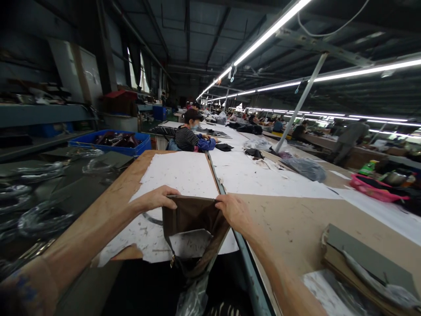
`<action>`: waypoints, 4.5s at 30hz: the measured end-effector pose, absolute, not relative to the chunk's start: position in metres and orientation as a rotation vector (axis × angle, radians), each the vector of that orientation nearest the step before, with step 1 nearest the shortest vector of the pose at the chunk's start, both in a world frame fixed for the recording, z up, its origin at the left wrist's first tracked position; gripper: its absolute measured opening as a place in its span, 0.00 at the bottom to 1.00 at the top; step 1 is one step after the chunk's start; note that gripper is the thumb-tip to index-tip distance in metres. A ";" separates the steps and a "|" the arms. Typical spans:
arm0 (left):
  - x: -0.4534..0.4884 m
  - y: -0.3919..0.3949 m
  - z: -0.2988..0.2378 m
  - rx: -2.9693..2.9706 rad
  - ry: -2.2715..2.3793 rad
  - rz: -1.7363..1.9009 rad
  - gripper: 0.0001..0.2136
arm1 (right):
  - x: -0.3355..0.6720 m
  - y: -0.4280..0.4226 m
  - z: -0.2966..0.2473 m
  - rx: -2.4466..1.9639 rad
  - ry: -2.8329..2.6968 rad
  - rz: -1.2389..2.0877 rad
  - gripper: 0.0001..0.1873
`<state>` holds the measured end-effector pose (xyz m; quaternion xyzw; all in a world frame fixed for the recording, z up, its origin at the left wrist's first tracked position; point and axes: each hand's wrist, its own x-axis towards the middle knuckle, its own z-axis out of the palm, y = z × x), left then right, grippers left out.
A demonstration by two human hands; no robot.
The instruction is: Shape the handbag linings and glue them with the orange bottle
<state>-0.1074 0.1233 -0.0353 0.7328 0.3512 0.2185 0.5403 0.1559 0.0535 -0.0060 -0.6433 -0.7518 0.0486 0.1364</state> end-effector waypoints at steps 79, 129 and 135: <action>-0.077 0.103 -0.047 2.088 1.235 1.134 0.12 | 0.161 0.060 -0.010 -1.931 -2.011 0.207 0.09; -0.023 0.101 -0.032 2.521 1.386 0.747 0.10 | 0.172 0.060 -0.018 -1.697 -1.896 0.487 0.09; -0.007 0.105 -0.029 2.614 1.277 0.634 0.13 | 0.171 0.058 -0.024 -1.695 -1.911 0.429 0.08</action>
